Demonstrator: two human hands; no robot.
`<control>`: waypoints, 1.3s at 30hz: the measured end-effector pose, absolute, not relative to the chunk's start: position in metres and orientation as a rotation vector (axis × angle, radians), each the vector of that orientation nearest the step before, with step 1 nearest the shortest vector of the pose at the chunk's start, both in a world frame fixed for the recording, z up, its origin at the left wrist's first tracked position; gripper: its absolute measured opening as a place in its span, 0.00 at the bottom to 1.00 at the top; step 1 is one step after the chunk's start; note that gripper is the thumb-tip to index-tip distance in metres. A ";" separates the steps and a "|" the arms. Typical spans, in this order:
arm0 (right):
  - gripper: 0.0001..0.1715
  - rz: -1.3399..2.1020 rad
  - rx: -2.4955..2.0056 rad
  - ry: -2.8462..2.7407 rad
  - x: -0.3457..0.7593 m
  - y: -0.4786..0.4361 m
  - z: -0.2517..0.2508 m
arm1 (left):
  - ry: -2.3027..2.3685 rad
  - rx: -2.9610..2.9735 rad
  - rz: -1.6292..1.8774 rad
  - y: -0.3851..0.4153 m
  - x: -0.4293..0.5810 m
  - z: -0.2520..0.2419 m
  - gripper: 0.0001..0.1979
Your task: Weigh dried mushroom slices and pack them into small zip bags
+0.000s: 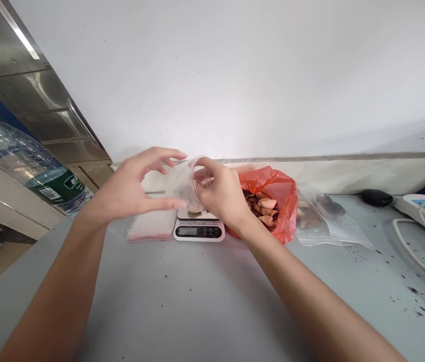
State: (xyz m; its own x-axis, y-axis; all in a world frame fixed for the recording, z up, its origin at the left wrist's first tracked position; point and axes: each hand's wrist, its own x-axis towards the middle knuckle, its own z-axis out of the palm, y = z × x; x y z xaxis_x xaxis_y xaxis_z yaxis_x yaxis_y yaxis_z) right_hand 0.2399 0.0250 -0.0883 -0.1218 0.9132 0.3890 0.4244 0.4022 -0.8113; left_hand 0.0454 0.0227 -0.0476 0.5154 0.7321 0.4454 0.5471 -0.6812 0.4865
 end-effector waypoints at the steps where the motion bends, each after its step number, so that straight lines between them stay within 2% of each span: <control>1: 0.16 0.644 -1.154 -1.722 0.240 0.025 -0.088 | 1.049 2.507 0.824 0.024 0.046 -0.049 0.40; 3: 0.12 0.605 -1.119 -1.750 0.240 0.025 -0.088 | 1.063 2.530 0.625 0.027 0.047 -0.054 0.57; 4: 0.12 0.588 -1.107 -1.770 0.239 0.025 -0.088 | 1.087 2.520 0.558 0.029 0.047 -0.057 0.61; 6: 0.16 0.583 -1.092 -1.808 0.238 0.025 -0.089 | 1.148 2.496 0.492 0.031 0.048 -0.061 0.62; 8: 0.17 0.613 -1.074 -1.830 0.237 0.024 -0.090 | 1.224 2.492 0.484 0.031 0.048 -0.062 0.58; 11: 0.13 0.678 -1.104 -1.775 0.237 0.023 -0.087 | 1.356 2.484 0.470 0.032 0.043 -0.058 0.48; 15: 0.12 0.688 -1.465 -1.830 0.240 0.022 -0.078 | 1.534 2.386 0.341 0.035 0.026 -0.051 0.41; 21: 0.17 0.610 -1.891 -2.163 0.230 0.031 -0.081 | 1.619 2.174 0.095 0.039 0.004 -0.050 0.31; 26: 0.33 0.537 -2.047 -2.287 0.209 0.042 -0.090 | 1.587 2.143 0.106 0.038 0.006 -0.049 0.29; 29: 0.36 0.514 -2.061 -2.325 0.204 0.048 -0.094 | 1.538 2.160 0.123 0.039 0.006 -0.049 0.27; 33: 0.31 0.566 -1.931 -2.370 0.209 0.055 -0.101 | 1.522 2.170 0.160 0.039 0.004 -0.052 0.27; 39: 0.09 0.622 -1.788 -2.353 0.222 0.051 -0.103 | 1.530 2.183 0.164 0.040 0.004 -0.055 0.30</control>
State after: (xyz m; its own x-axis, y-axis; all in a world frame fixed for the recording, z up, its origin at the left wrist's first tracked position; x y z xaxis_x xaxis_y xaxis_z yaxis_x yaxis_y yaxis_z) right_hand 0.2216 0.0509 -0.1025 -0.2944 0.9441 -0.1484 0.8941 0.2173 -0.3916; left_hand 0.0044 0.0401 -0.0547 0.3724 0.9132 -0.1654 0.8575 -0.2704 0.4376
